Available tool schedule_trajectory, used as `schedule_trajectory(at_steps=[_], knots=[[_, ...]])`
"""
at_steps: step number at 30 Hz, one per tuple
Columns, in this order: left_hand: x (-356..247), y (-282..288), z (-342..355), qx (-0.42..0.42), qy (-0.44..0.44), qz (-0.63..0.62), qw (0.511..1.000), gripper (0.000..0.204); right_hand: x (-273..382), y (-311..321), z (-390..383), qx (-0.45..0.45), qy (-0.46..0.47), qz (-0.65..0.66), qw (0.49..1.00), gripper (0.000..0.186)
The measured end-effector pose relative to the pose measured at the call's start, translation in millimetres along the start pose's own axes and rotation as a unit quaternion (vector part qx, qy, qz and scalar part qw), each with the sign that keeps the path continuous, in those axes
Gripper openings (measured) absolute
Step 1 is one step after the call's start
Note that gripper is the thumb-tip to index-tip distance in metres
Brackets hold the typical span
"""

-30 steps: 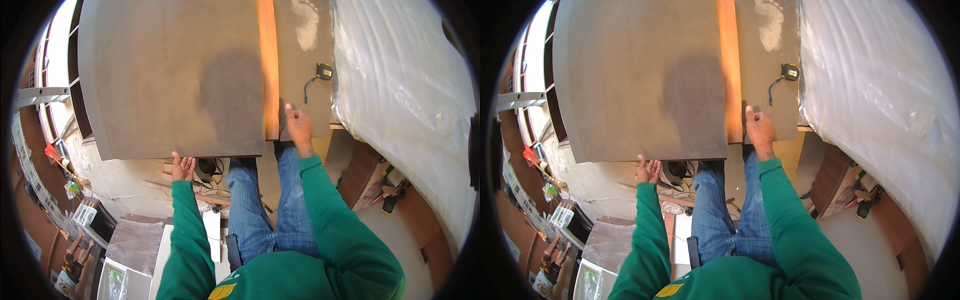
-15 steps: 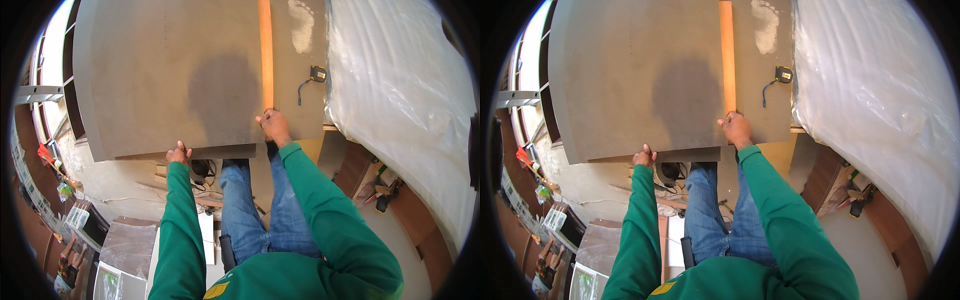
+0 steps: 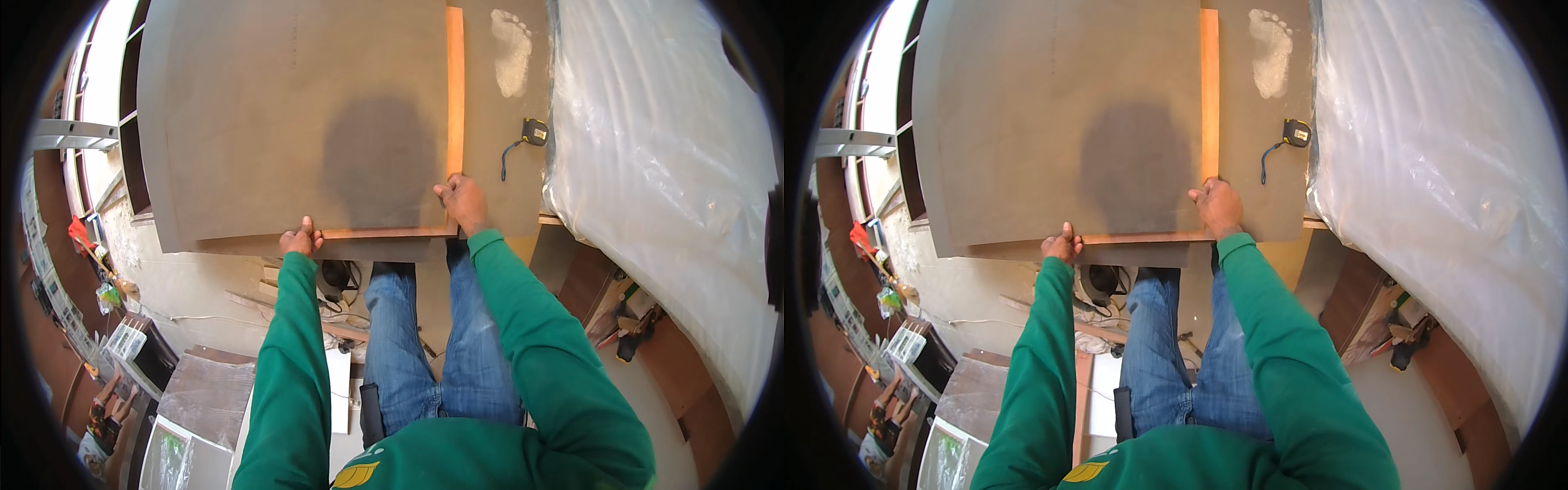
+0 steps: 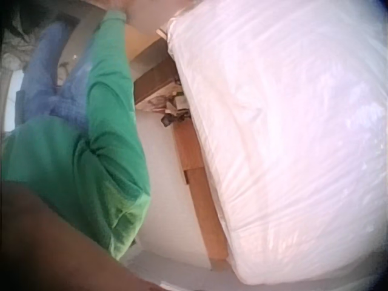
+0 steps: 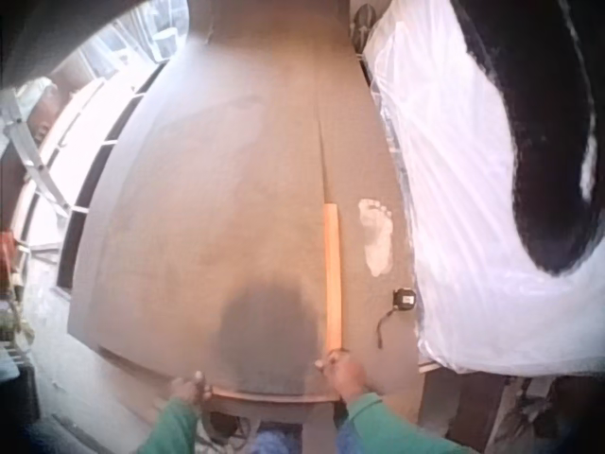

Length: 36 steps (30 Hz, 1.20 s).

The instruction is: The person measures a large sheet of laminate flooring with a tape measure and marks it with a pencil. They then use a straight wooden plank as a guide and a utility knife to score and cut the laminate sheet into a smaller piece.

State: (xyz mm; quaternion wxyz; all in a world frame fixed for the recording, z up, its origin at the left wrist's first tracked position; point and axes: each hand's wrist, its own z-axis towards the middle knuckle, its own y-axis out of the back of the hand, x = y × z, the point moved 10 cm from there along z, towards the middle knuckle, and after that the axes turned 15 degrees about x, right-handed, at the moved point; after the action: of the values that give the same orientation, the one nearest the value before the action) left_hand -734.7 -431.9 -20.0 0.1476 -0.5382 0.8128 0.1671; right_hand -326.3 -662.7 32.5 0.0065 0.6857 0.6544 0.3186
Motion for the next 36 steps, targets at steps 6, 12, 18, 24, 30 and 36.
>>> schedule_trajectory(at_steps=[6, 12, 18, 24, 30, 36], knots=[[17.2, 17.9, -4.9, -0.049, -0.017, -0.014, 0.999, 0.039, 13.8, -8.5, -17.8, 0.006, -0.01, -0.044, 0.999, 0.031], [9.9, -7.4, -13.9, -0.031, -0.034, -0.031, 0.998, 0.045, 17.6, 3.1, -11.5, 0.002, 0.003, -0.13, 0.991, 0.033], [20.6, 2.4, -9.5, -0.069, -0.041, -0.064, 0.995, 0.042, 37.2, 0.1, -10.1, 0.024, 0.005, -0.223, 0.975, 0.033], [27.1, 18.6, 5.0, -0.077, -0.105, -0.093, 0.987, 0.081, 40.8, -43.4, 5.1, 0.035, 0.156, -0.262, 0.952, 0.033], [-9.4, -12.2, -22.5, -0.201, -0.065, -0.046, 0.976, 0.05, 15.5, -23.4, 25.2, 0.072, 0.13, -0.222, 0.964, 0.052], [121.3, -41.3, -90.0, -0.195, -0.118, 0.023, 0.973, 0.015, -141.5, 46.4, 41.2, 0.126, -0.072, 0.12, 0.982, 0.023]])
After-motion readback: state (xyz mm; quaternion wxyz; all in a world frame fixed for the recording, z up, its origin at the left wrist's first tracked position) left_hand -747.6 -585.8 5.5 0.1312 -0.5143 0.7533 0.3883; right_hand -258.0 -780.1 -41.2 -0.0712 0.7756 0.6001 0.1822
